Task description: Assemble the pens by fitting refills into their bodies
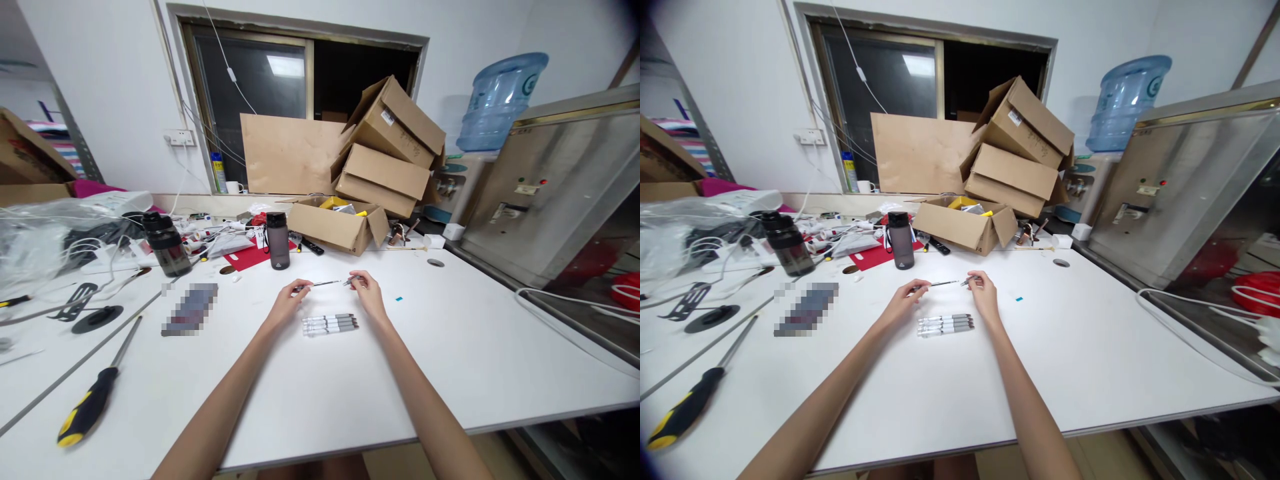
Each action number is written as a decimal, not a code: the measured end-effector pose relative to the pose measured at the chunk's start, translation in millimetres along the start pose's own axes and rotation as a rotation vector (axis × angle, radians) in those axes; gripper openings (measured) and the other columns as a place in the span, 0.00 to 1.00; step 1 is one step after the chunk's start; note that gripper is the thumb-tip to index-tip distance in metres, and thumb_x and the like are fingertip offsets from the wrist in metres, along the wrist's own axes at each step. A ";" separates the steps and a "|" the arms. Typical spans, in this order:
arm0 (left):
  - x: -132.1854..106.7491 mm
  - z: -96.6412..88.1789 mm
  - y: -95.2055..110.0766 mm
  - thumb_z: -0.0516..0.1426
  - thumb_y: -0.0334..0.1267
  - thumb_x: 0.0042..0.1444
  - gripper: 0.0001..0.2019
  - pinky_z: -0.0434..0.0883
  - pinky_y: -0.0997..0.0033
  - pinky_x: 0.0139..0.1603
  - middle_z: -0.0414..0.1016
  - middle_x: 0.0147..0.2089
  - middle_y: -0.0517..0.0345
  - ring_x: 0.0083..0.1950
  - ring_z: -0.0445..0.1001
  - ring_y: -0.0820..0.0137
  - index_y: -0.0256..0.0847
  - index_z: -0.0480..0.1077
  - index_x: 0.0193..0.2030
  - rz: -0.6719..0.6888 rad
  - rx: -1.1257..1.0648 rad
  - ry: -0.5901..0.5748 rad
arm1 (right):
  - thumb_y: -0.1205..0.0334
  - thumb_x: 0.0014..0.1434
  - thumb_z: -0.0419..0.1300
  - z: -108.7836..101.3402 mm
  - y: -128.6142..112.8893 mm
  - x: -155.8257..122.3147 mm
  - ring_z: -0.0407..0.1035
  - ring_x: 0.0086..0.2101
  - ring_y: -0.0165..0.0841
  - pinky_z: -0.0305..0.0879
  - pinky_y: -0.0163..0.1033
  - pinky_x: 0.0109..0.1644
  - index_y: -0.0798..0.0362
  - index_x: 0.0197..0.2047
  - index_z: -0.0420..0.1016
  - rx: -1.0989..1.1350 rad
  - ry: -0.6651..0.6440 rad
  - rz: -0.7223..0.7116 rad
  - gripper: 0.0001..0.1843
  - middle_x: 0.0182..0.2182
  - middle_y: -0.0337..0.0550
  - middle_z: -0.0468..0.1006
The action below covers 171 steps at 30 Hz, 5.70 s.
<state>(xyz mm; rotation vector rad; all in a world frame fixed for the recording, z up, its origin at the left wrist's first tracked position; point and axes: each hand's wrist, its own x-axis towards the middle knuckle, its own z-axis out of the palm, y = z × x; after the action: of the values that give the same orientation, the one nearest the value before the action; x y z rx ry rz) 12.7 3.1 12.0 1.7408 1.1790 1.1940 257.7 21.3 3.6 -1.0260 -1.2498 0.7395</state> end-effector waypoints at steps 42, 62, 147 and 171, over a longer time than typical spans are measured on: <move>0.6 3.7 0.6 0.57 0.53 0.59 0.19 0.71 0.70 0.39 0.78 0.45 0.52 0.44 0.73 0.63 0.41 0.77 0.47 0.017 -0.020 -0.056 | 0.50 0.51 0.68 8.9 -7.8 -6.3 0.79 0.37 0.39 0.75 0.46 0.50 0.52 0.39 0.78 0.145 -0.072 0.048 0.16 0.36 0.45 0.82; -5.2 7.7 6.5 0.56 0.54 0.61 0.21 0.70 0.67 0.43 0.80 0.41 0.51 0.43 0.74 0.62 0.39 0.79 0.48 0.033 -0.005 -0.109 | 0.44 0.51 0.69 18.1 -13.3 -15.4 0.79 0.35 0.41 0.74 0.44 0.45 0.52 0.36 0.78 0.103 -0.214 0.026 0.19 0.34 0.45 0.82; -16.9 6.2 41.9 0.55 0.53 0.64 0.20 0.66 0.66 0.45 0.82 0.41 0.51 0.42 0.74 0.61 0.40 0.80 0.35 0.145 0.070 -0.178 | 0.49 0.56 0.57 6.6 -41.0 -24.4 0.44 0.20 0.27 0.40 0.35 0.27 0.54 0.43 0.75 0.106 -0.313 0.259 0.19 0.16 0.27 0.50; -13.4 18.2 32.1 0.54 0.58 0.63 0.22 0.64 0.73 0.38 0.72 0.37 0.56 0.37 0.66 0.69 0.39 0.71 0.35 -0.131 -0.281 -0.241 | 0.46 0.62 0.59 28.8 -37.6 -31.3 0.70 0.36 0.35 0.64 0.37 0.38 0.48 0.47 0.78 0.133 -0.462 0.071 0.18 0.36 0.42 0.77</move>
<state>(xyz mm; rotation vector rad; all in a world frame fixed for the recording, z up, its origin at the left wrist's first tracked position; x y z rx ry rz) 37.0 -21.3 31.0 1.5226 0.9188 0.9878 220.4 -15.3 25.7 -0.8173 -1.5368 1.1441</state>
